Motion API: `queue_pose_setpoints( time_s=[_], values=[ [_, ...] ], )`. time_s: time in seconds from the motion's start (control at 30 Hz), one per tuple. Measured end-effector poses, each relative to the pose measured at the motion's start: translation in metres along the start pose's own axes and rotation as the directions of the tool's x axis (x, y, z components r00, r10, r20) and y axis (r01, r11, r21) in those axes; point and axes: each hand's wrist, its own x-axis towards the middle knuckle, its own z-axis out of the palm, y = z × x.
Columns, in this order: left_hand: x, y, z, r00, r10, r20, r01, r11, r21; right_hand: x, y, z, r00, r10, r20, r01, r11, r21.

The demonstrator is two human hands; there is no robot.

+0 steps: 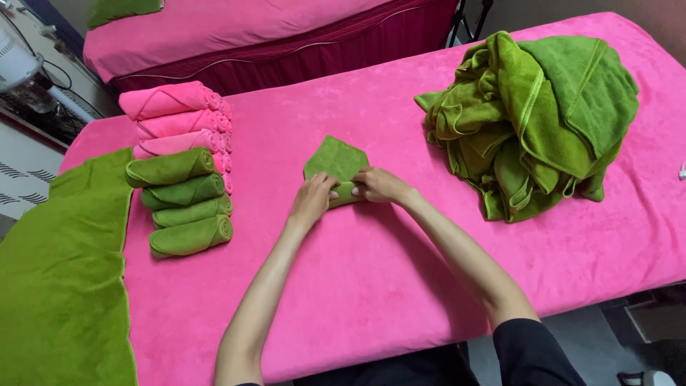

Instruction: The person folds a green towel on a pink-covered table, first folding it in half and then into a smaller rectangle. They then fold the corners inward to create a pointed shape and roll the towel tightly from one end to form a compact bundle, placing it with other folded towels.

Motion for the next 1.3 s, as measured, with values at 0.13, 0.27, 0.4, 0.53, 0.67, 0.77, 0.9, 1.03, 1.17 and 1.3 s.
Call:
queue_pose_setpoints(
  time_s=[0.13, 0.27, 0.4, 0.53, 0.67, 0.77, 0.9, 1.03, 1.17, 1.3],
  values=[
    [-0.009, -0.003, 0.021, 0.978, 0.109, -0.178, -0.101, 0.994, 0.049, -0.009, -0.014, 0.003, 0.964, -0.166, -0.207, 0.125, 0.973, -0.196],
    [-0.022, 0.018, 0.002, 0.977, 0.142, -0.160, -0.125, 0.986, 0.112, -0.021, -0.004, 0.052, 0.820, -0.382, -0.426, 0.172, 0.874, -0.454],
    [-0.025, 0.012, 0.000, 0.971, 0.175, -0.163, -0.162, 0.983, 0.089, -0.031, -0.023, 0.049, 0.783, -0.382, -0.491, 0.115, 0.865, -0.489],
    [-0.019, 0.006, 0.003, 0.975, 0.148, -0.165, -0.143, 0.989, 0.039, -0.020, -0.017, 0.066, 0.820, -0.295, -0.492, -0.002, 0.857, -0.516],
    [-0.010, 0.005, -0.016, 0.997, 0.061, -0.044, -0.066, 0.989, -0.129, -0.017, -0.031, 0.058, 0.852, -0.216, -0.478, -0.059, 0.866, -0.497],
    [-0.003, 0.000, -0.026, 0.999, 0.026, 0.019, -0.021, 0.972, -0.232, -0.014, -0.035, 0.052, 0.883, -0.171, -0.437, -0.064, 0.879, -0.472],
    [0.008, -0.005, -0.033, 0.994, -0.024, 0.105, 0.057, 0.944, -0.324, -0.011, -0.040, 0.044, 0.904, -0.156, -0.398, -0.052, 0.884, -0.464],
    [0.020, -0.016, -0.026, 0.981, -0.108, 0.161, 0.167, 0.892, -0.419, -0.003, -0.039, 0.038, 0.923, -0.096, -0.372, -0.058, 0.922, -0.382],
    [0.027, -0.023, -0.020, 0.972, -0.170, 0.160, 0.224, 0.871, -0.437, 0.009, -0.032, 0.040, 0.899, -0.111, -0.424, -0.073, 0.916, -0.395],
    [0.027, -0.025, -0.007, 0.974, -0.193, 0.117, 0.226, 0.854, -0.468, 0.030, -0.014, 0.053, 0.858, -0.145, -0.492, -0.100, 0.893, -0.438]
  ],
)
